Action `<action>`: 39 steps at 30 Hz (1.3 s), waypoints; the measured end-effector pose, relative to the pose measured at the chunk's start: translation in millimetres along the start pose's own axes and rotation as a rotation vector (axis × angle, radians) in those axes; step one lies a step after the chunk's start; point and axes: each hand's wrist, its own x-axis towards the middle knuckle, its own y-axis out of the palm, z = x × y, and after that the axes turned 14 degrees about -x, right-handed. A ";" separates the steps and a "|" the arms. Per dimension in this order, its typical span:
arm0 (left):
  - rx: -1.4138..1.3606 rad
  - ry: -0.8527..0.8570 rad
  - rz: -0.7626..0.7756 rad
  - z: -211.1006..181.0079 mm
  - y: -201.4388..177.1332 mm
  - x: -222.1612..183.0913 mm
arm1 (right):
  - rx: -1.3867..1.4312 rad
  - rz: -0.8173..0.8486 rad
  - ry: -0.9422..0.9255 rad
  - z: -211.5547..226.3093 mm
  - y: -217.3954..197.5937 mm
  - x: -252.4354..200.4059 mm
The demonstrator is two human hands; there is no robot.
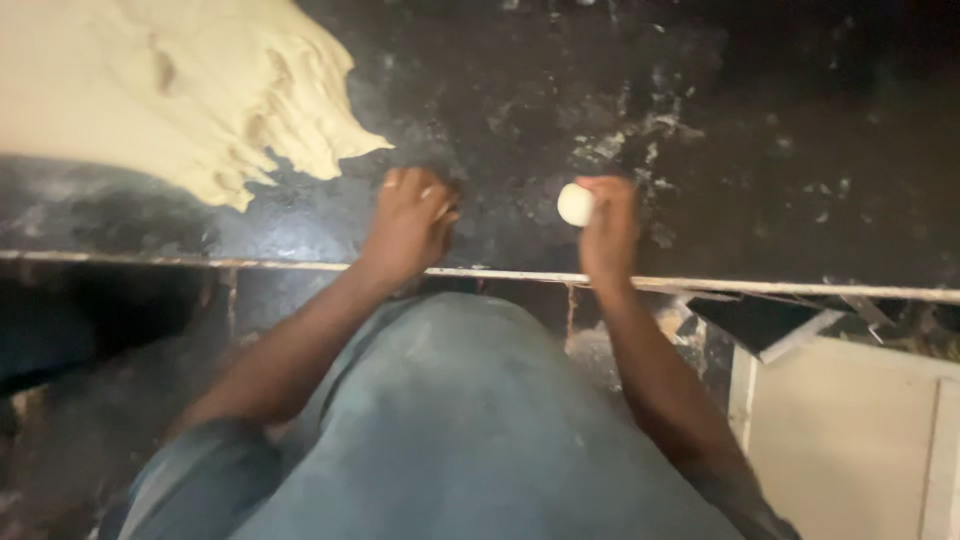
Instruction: The person pulls pieces of dough from a larger mass on a counter and rolls them into small balls by hand.
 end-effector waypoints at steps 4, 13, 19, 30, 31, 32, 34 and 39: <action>-0.415 -0.347 -0.071 0.1 -4.6 -26.3 | 0.035 -0.152 0.317 -38.0 -53.9 -4.2; -1.357 -0.684 0.116 -32.8 -25.8 0.2 | 0.153 0.521 -0.629 134.4 17.6 -35.5; -1.083 -0.750 0.550 -10.4 -74.8 -37.1 | 0.109 0.868 -0.728 189.4 33.9 -20.8; -0.748 -0.614 -0.299 12.6 -171.6 -92.0 | -0.102 0.612 -0.901 214.3 86.2 37.5; -0.667 -0.465 -0.286 8.0 -157.7 -83.8 | -0.234 0.532 -0.970 212.1 109.5 33.9; -0.586 -0.317 -0.271 1.1 -143.2 -74.1 | -0.367 0.449 -1.035 211.4 134.7 28.1; -0.575 -0.293 -0.220 -14.2 -119.8 -52.0 | -0.458 0.366 -1.068 202.2 150.7 27.5; -0.425 -0.024 -0.033 -27.5 -80.8 -8.9 | -0.299 0.241 -0.611 146.1 92.1 36.0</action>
